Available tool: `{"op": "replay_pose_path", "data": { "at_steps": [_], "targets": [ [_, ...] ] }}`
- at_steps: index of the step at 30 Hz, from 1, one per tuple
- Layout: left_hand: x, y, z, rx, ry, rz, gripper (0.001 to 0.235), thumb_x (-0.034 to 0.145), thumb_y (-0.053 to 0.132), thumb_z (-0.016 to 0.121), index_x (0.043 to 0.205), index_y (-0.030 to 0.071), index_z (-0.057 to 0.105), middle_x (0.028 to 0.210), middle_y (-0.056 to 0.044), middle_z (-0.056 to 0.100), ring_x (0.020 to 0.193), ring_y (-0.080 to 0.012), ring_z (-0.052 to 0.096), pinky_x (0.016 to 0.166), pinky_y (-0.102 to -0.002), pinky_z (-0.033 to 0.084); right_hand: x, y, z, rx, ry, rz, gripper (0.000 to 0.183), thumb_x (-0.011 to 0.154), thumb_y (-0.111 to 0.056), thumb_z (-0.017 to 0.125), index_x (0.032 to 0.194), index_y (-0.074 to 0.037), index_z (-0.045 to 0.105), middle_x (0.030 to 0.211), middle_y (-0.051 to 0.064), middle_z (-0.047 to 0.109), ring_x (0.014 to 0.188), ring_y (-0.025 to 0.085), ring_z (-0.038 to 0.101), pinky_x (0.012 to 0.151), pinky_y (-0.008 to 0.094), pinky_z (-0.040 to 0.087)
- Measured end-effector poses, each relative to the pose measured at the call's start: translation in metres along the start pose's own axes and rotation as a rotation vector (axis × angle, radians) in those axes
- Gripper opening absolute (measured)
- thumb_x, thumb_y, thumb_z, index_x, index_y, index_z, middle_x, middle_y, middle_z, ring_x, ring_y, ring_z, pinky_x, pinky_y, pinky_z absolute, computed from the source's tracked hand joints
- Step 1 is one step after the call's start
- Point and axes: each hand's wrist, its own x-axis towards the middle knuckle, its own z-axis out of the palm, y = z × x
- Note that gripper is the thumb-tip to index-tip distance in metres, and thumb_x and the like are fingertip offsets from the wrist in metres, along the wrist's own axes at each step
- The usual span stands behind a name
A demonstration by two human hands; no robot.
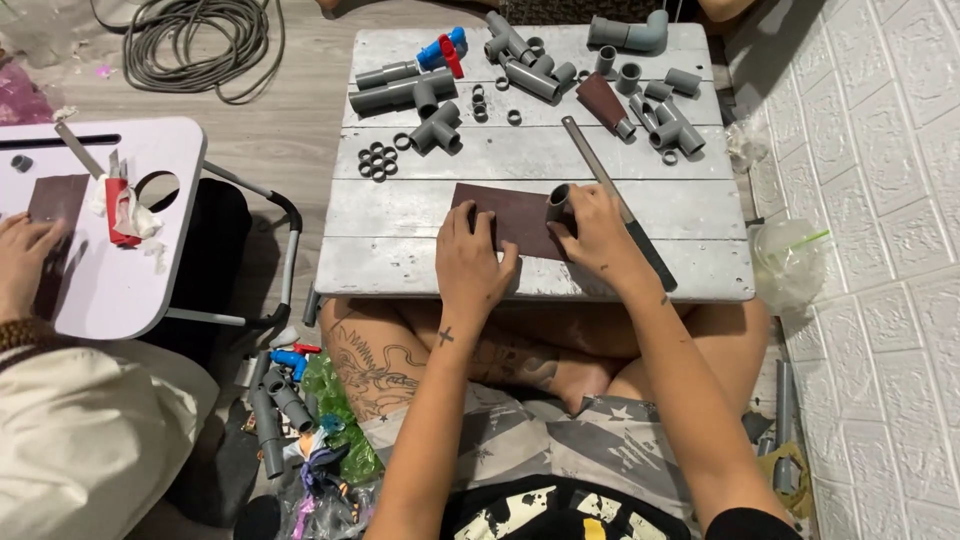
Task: The person sits on the floor and sands the edges of gray PVC pipe fittings using a piece of sandpaper on a low table. They repeatedly rub the pipe ends against the sandpaper, occasionally inspecting the edges by hand before continuing to sand.
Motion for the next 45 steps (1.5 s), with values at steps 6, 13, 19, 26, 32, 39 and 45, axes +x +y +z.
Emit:
{"op": "replay_pose_path", "data": {
  "at_steps": [6,13,19,26,32,39,45],
  "targets": [
    [0.0,0.006,-0.009,0.021,-0.051,-0.016,0.049,0.085,0.037,0.071,0.12,0.005,0.067,0.134,-0.022,0.059,0.129,-0.0379,0.055,0.111,-0.048,0.041,-0.012,0.01,0.011,-0.055,0.031,-0.048,0.049,0.088,-0.01,0.077,0.13,0.001,0.053,0.102,0.014,0.071,0.11,0.034,0.061,0.086,0.048,0.048],
    [0.0,0.005,-0.007,0.035,-0.108,0.001,0.058,0.088,0.037,0.068,0.133,-0.001,0.064,0.138,-0.025,0.061,0.135,-0.0384,0.053,0.116,-0.048,0.038,0.0,-0.008,0.026,-0.094,-0.005,-0.068,0.049,0.087,-0.014,0.077,0.129,-0.004,0.053,0.098,0.007,0.07,0.109,0.028,0.061,0.088,0.044,0.046],
    [0.0,0.0,-0.002,0.028,-0.148,-0.015,0.06,0.09,0.04,0.065,0.137,0.002,0.063,0.144,-0.022,0.058,0.138,-0.0361,0.051,0.12,-0.05,0.03,0.018,-0.014,0.024,-0.054,-0.028,-0.05,0.044,0.092,-0.014,0.073,0.128,-0.006,0.051,0.102,0.008,0.065,0.114,0.03,0.057,0.093,0.046,0.04],
    [0.002,0.006,-0.008,0.012,-0.141,-0.047,0.061,0.088,0.038,0.067,0.138,0.004,0.062,0.145,-0.024,0.054,0.138,-0.0383,0.049,0.122,-0.054,0.024,-0.019,-0.014,-0.001,-0.102,-0.062,-0.061,0.032,0.09,-0.02,0.077,0.117,-0.009,0.063,0.099,0.004,0.069,0.115,0.027,0.06,0.093,0.044,0.044],
    [-0.004,-0.004,0.013,0.136,-0.065,-0.065,0.049,0.088,0.047,0.07,0.125,0.015,0.065,0.127,-0.013,0.054,0.125,-0.0294,0.047,0.109,-0.049,0.022,-0.033,-0.01,-0.033,-0.045,-0.081,0.024,0.027,0.097,-0.023,0.072,0.119,-0.01,0.064,0.103,0.006,0.07,0.117,0.027,0.059,0.097,0.043,0.044],
    [0.008,0.009,-0.023,-0.054,-0.293,-0.027,0.048,0.107,0.032,0.045,0.152,0.015,0.045,0.163,-0.018,0.037,0.152,-0.0352,0.028,0.121,-0.057,0.009,-0.028,-0.012,-0.023,0.023,-0.042,-0.036,0.03,0.095,-0.025,0.076,0.121,-0.013,0.066,0.104,0.003,0.069,0.115,0.026,0.061,0.094,0.04,0.046],
    [0.005,0.002,-0.015,0.008,-0.356,0.009,0.064,0.096,0.054,0.059,0.143,0.011,0.057,0.152,-0.019,0.048,0.149,-0.0412,0.028,0.116,-0.066,0.006,-0.003,0.001,0.019,-0.082,-0.011,-0.056,0.038,0.088,-0.027,0.081,0.119,-0.012,0.066,0.106,0.004,0.071,0.12,0.026,0.059,0.099,0.045,0.043]
  ]
}}
